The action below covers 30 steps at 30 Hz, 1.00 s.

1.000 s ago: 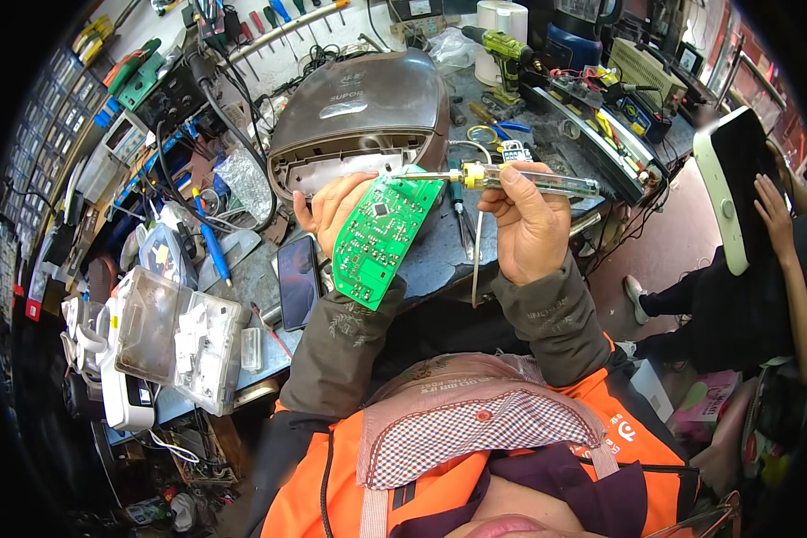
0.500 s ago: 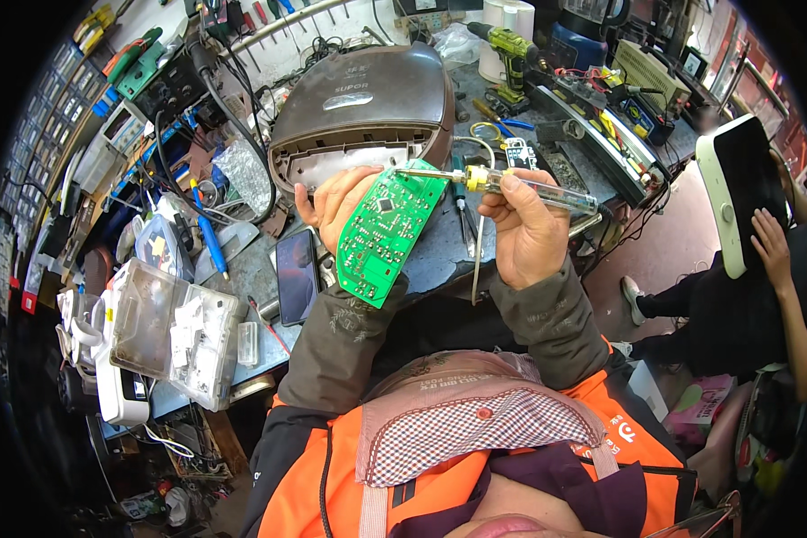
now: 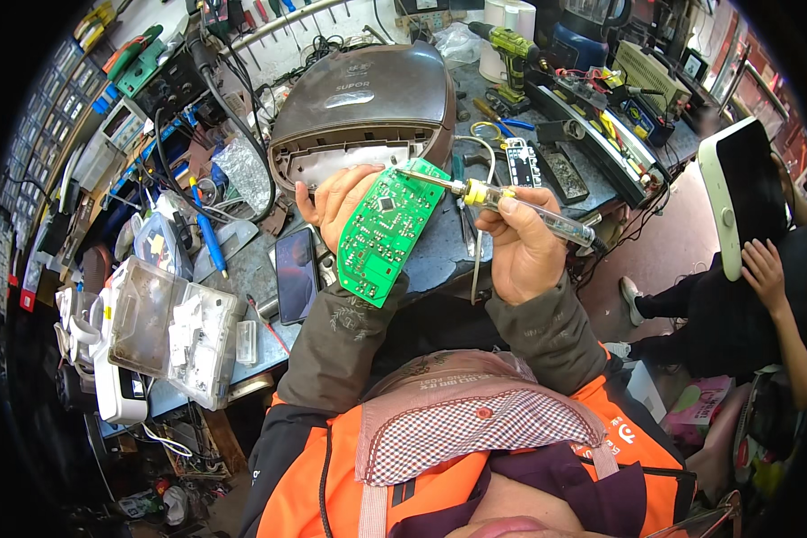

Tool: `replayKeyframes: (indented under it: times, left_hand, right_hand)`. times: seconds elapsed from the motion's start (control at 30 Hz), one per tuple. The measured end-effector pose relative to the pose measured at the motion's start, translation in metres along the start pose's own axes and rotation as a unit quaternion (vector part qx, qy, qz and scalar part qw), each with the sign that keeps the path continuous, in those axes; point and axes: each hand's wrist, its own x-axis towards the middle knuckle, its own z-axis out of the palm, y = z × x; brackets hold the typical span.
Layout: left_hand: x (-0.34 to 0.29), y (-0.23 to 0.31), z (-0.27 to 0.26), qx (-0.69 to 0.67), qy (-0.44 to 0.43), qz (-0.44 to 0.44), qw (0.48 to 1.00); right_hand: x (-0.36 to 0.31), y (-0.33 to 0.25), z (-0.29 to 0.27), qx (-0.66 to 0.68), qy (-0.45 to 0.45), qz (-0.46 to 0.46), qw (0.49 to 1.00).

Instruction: The person holds a green circuit board and uses a soldering iron to apply solder to several points on the board. They repeatedly flip the board to inspect both sides and continue soldering different areas.

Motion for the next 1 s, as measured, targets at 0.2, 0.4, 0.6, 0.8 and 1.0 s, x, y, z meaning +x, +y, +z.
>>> replayKeyframes:
  times: [0.2, 0.4, 0.6, 0.8, 1.0]
  left_hand:
    - [-0.001, -0.001, 0.001, -0.004, 0.002, -0.003, 1.0]
    - [-0.001, 0.003, -0.002, -0.014, -0.003, -0.011, 1.0]
    - [0.001, 0.006, -0.003, -0.026, 0.0, -0.017, 1.0]
    - [0.0, 0.006, -0.002, -0.027, 0.008, -0.016, 0.999]
    - [-0.001, 0.005, -0.003, -0.02, 0.001, -0.015, 1.0]
  right_hand:
    - [-0.007, -0.003, 0.001, 0.011, 0.042, 0.056, 0.997]
    - [-0.012, -0.005, 0.004, 0.022, 0.058, 0.066, 0.996]
    - [-0.023, -0.003, 0.012, -0.019, 0.041, 0.005, 0.999]
    - [-0.022, -0.002, 0.008, -0.007, 0.043, 0.019, 0.999]
    - [-0.021, -0.004, 0.007, 0.018, 0.052, 0.053, 0.997]
